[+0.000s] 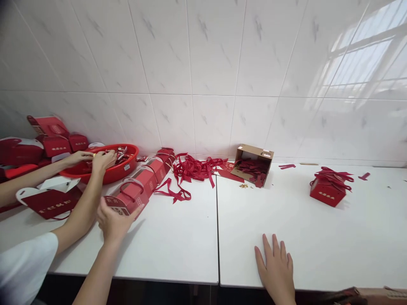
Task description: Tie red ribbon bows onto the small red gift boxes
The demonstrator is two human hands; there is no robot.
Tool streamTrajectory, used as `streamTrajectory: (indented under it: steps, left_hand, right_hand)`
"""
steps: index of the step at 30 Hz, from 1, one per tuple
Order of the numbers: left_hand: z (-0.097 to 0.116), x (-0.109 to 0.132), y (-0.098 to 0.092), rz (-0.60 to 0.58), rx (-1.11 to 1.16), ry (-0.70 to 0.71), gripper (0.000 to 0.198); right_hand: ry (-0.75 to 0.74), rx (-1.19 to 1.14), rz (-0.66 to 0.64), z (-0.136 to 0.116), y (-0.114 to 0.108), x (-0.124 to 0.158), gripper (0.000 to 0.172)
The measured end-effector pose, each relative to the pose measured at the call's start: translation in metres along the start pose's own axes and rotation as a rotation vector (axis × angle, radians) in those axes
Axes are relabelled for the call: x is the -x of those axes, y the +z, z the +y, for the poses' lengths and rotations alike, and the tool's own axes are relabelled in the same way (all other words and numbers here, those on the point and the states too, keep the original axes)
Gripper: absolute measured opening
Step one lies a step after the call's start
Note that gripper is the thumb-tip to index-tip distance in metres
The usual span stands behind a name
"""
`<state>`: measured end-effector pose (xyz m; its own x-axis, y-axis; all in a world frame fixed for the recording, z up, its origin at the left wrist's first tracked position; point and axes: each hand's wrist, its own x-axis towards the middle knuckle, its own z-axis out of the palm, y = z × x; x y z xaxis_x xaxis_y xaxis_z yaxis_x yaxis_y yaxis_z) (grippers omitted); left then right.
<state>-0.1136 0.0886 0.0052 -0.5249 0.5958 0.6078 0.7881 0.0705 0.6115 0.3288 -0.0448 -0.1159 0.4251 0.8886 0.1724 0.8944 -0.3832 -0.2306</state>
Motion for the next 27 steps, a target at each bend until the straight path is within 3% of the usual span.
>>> streamTrajectory:
  steps: [2, 5, 10, 14, 18, 21, 24, 27]
  left_hand:
    - [-0.013, -0.012, 0.0, -0.003, -0.009, -0.024, 0.115]
    - [-0.035, -0.011, -0.002, 0.008, 0.068, -0.07, 0.099]
    - [-0.064, 0.013, -0.013, -0.18, 0.269, -0.216, 0.058]
    - [-0.074, 0.039, -0.026, -0.436, 0.423, -0.216, 0.045]
    - [-0.063, 0.068, -0.034, -0.741, 0.563, -0.179, 0.043]
    - [-0.048, 0.083, -0.036, -0.722, 0.571, -0.195, 0.048]
    - [-0.031, 0.09, -0.04, -0.594, 0.603, -0.219, 0.045]
    - [-0.013, 0.094, -0.047, -0.543, 0.667, -0.175, 0.037]
  right_hand:
    - [0.016, 0.015, 0.006, -0.001, -0.002, -0.002, 0.066]
    - [0.021, 0.029, 0.016, -0.003, -0.004, -0.004, 0.065]
    - [0.03, 0.022, 0.021, -0.007, -0.009, -0.002, 0.064]
    - [0.018, 0.012, 0.0, -0.003, -0.011, 0.001, 0.064]
    - [0.064, 0.022, -0.021, -0.008, -0.012, -0.01, 0.061]
    - [-0.001, -0.023, -0.02, -0.04, -0.012, -0.028, 0.058]
    - [-0.404, -0.166, -0.028, -0.103, -0.01, -0.045, 0.05]
    - [-0.756, -0.28, -0.18, -0.176, -0.009, -0.055, 0.049]
